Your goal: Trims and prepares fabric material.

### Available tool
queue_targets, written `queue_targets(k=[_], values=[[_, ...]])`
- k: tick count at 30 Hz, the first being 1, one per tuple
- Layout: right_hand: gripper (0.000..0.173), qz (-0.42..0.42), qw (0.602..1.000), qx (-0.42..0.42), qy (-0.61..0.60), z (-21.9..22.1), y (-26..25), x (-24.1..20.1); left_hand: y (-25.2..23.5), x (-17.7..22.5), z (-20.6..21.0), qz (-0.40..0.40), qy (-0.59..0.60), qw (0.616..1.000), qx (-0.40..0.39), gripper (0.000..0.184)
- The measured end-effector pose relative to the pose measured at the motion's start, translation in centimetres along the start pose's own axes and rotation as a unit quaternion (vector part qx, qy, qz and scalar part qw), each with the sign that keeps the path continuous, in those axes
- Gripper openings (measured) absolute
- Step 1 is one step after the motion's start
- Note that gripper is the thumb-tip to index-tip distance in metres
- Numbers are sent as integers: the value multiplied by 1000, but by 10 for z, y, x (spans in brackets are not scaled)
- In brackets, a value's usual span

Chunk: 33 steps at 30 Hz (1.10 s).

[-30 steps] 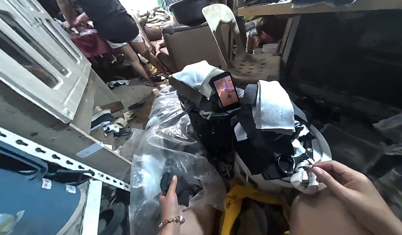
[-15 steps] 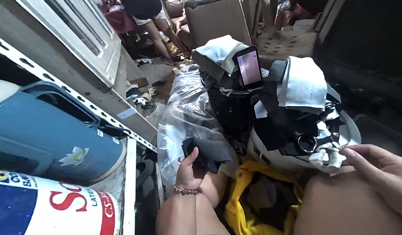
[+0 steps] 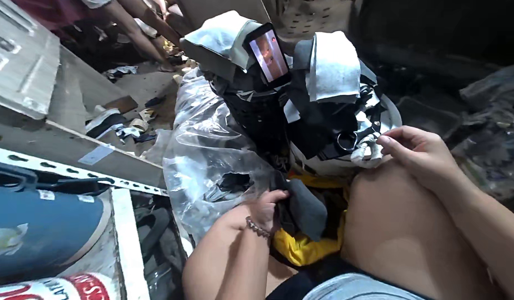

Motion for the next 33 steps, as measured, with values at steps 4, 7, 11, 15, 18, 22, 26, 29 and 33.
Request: queue_targets(k=[4, 7, 11, 15, 18, 22, 26, 29, 33], values=[[14, 0, 1000, 1, 4, 1, 0, -2, -25, -37, -6, -119, -252, 956, 88, 35], [14, 3, 1000, 2, -4, 2, 1, -2, -41, -63, -30, -180, -489, 852, 50, 58], [17, 0, 1000, 0, -4, 0, 1, -1, -43, -67, -28, -197, -662, 722, 40, 76], [21, -22, 1000, 0, -1, 3, -1, 6, -36, -40, -15, -171, -626, 760, -41, 57], [23, -15, 1000, -2, -1, 2, -2, 12, -40, -3, -24, -128, -580, 804, -7, 38], [21, -15, 1000, -6, -9, 0, -7, 14, -58, 36, -89, -29, -571, 797, 195, 32], [22, -30, 999, -12, -24, -1, -8, 20, -63, 49, -151, -3, -556, 749, 360, 31], [21, -41, 998, -31, -32, -1, -10, 14, -81, 46, -162, -50, -655, 673, 338, 33], [24, -39, 998, -38, -36, 5, -10, 16, -104, 32, -178, -176, -716, 607, 297, 50]])
Point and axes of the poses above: each hand's wrist, its own y-axis away from the middle knuckle, its own z-axis out of the palm, x = y × z, the point moved 2 cm from there along -y, towards the middle knuckle, and after that the axes turned 2 degrees about -x, right-handed, at the moved point
